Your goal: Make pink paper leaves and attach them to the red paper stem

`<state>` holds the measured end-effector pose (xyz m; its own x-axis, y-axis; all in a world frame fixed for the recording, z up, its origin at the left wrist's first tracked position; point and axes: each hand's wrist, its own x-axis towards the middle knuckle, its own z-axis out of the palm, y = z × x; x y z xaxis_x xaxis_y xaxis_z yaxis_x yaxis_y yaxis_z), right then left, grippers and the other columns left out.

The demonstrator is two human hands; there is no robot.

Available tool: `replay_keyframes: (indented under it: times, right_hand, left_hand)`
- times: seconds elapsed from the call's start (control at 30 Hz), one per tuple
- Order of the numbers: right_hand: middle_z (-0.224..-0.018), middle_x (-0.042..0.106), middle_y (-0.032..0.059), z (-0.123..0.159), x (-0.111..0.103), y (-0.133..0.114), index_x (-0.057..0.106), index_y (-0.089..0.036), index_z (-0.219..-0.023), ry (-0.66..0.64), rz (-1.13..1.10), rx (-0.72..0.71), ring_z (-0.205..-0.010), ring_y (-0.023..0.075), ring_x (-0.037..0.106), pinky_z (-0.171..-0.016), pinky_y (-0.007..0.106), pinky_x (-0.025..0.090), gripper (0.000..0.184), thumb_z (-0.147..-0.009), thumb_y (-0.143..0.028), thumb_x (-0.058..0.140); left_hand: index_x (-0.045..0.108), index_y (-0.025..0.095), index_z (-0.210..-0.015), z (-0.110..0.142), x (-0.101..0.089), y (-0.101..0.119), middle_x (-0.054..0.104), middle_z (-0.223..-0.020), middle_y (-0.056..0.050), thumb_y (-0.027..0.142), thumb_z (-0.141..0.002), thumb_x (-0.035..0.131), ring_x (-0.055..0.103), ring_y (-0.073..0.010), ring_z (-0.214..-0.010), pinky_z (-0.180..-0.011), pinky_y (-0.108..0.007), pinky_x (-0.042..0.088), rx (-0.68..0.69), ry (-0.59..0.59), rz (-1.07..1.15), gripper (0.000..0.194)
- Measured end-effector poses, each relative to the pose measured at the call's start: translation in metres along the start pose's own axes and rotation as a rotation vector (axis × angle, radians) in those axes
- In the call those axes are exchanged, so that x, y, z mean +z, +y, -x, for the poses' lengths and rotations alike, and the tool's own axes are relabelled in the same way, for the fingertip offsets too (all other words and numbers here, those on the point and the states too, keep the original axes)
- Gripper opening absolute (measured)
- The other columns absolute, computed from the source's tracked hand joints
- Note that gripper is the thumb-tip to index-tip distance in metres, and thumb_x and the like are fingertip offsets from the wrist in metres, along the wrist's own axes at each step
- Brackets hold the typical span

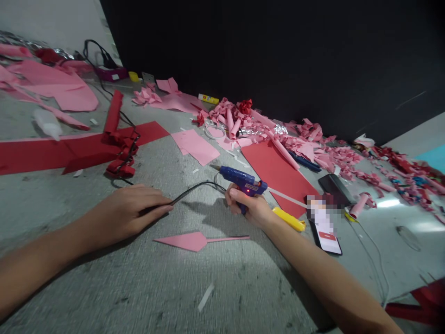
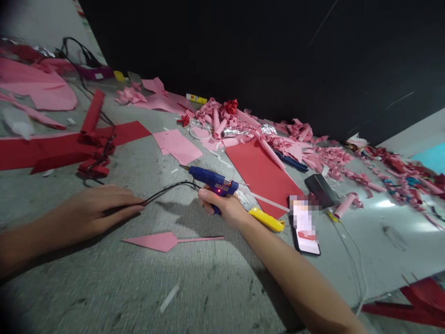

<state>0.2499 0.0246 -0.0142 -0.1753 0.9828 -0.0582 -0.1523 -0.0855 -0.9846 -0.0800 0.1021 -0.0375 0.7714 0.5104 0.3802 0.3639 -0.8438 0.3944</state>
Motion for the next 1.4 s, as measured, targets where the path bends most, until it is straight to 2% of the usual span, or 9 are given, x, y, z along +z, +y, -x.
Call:
replay_keyframes:
  times: [0.13,0.27,0.43,0.97,1.4]
  right_hand:
    - [-0.071,0.061,-0.0028,0.0,-0.001,0.001,0.066,-0.021,-0.078,0.003,-0.014,-0.005,-0.052,0.0096,0.047,-0.052,0.027,0.04,0.04,-0.09,-0.054,0.086]
    - [-0.067,0.059,-0.0036,0.0004,-0.001,0.0007,0.067,-0.021,-0.077,-0.011,-0.013,-0.011,-0.051,0.0099,0.046,-0.052,0.027,0.04,0.04,-0.091,-0.054,0.085]
    - [-0.064,0.057,-0.004,0.0009,-0.0015,0.0002,0.067,-0.022,-0.077,-0.006,0.02,-0.001,-0.052,0.0112,0.045,-0.054,0.028,0.041,0.04,-0.092,-0.055,0.083]
    - [-0.065,0.057,-0.0036,0.0015,-0.0006,-0.0008,0.068,-0.021,-0.077,-0.007,-0.003,0.0,-0.052,0.0109,0.046,-0.054,0.029,0.039,0.037,-0.093,-0.051,0.083]
    - [-0.062,0.054,-0.0038,0.0016,-0.0011,-0.0017,0.067,-0.023,-0.076,-0.005,0.057,0.006,-0.053,0.0126,0.044,-0.054,0.03,0.04,0.041,-0.093,-0.058,0.081]
  left_hand:
    - [0.08,0.023,-0.113,-0.0004,0.001,-0.0009,0.084,-0.1,0.0,0.039,-0.114,0.055,0.074,-0.0189,-0.092,-0.085,-0.034,0.05,0.01,0.004,-0.001,0.03]
    - [0.08,0.024,-0.111,-0.0013,0.0002,0.0002,0.083,-0.097,-0.001,0.043,-0.115,0.052,0.072,-0.019,-0.087,-0.082,-0.034,0.049,-0.001,-0.011,-0.002,0.034]
    - [0.081,0.021,-0.114,-0.0014,-0.0028,0.003,0.085,-0.103,-0.004,0.039,-0.114,0.055,0.074,-0.0206,-0.094,-0.088,-0.036,0.05,-0.038,-0.048,0.01,0.031]
    - [0.081,0.021,-0.114,-0.0019,-0.0046,0.0051,0.085,-0.104,-0.003,0.036,-0.113,0.058,0.074,-0.0201,-0.095,-0.089,-0.034,0.047,-0.052,-0.054,0.025,0.027]
    - [0.082,0.021,-0.111,-0.0034,-0.0047,0.0055,0.083,-0.098,-0.003,0.036,-0.112,0.057,0.072,-0.0206,-0.09,-0.085,-0.035,0.047,-0.072,-0.071,0.027,0.029]
